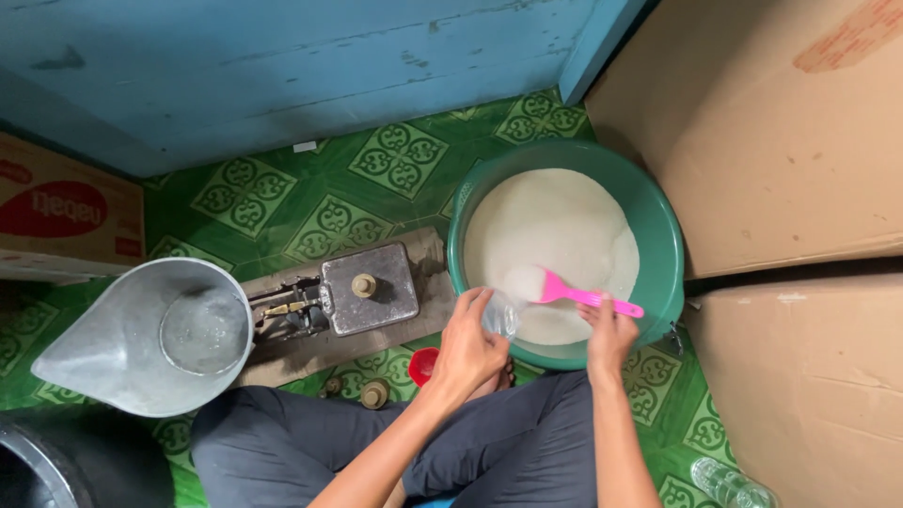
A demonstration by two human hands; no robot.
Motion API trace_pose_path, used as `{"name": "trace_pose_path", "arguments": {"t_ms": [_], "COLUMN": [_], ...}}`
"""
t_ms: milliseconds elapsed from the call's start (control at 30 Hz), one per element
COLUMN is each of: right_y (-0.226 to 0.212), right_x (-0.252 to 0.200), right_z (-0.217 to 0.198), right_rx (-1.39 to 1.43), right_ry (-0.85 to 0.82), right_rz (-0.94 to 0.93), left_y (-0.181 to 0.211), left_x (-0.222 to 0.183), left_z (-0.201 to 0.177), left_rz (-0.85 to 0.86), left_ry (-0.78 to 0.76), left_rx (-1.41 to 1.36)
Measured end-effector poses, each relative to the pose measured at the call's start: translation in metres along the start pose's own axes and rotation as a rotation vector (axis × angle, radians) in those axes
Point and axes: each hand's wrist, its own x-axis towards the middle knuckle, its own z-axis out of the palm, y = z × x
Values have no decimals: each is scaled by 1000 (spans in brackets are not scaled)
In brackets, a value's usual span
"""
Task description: Scooping white powder from a large basin into small plastic bags and weighing them on a mechanical scale.
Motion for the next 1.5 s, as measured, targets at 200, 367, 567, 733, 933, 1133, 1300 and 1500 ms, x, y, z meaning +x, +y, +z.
{"name": "trace_pose_path", "arguments": {"t_ms": [200,367,567,733,933,1133,1300,1500], "right_y": [-5,-6,-44,-68,-82,-92,-128,-160], "right_x": [10,21,14,0,-18,-43,-92,-135], "right_z": [-35,-56,-58,-50,-34,-11,16,34], "right_rx": [100,195,194,179,123,23,-252,-523], "right_ry": [87,96,47,-6,-88,-144,-201,-363], "right_rz": [-20,-4,-43,-48,-65,-139,-294,-784], "left_y": [4,11,6,3,0,1,-4,-26], "left_x": [18,23,29,33,31,22,11,-6], "left_z": [14,20,30,31,32,22,17,17], "left_rz": [7,14,1,22,70,103,113,320], "left_ry": [-49,-41,-52,-59,-52,-53,-52,197], "left_rx": [-18,-30,-28,-22,-12,-14,-14,-100]}}
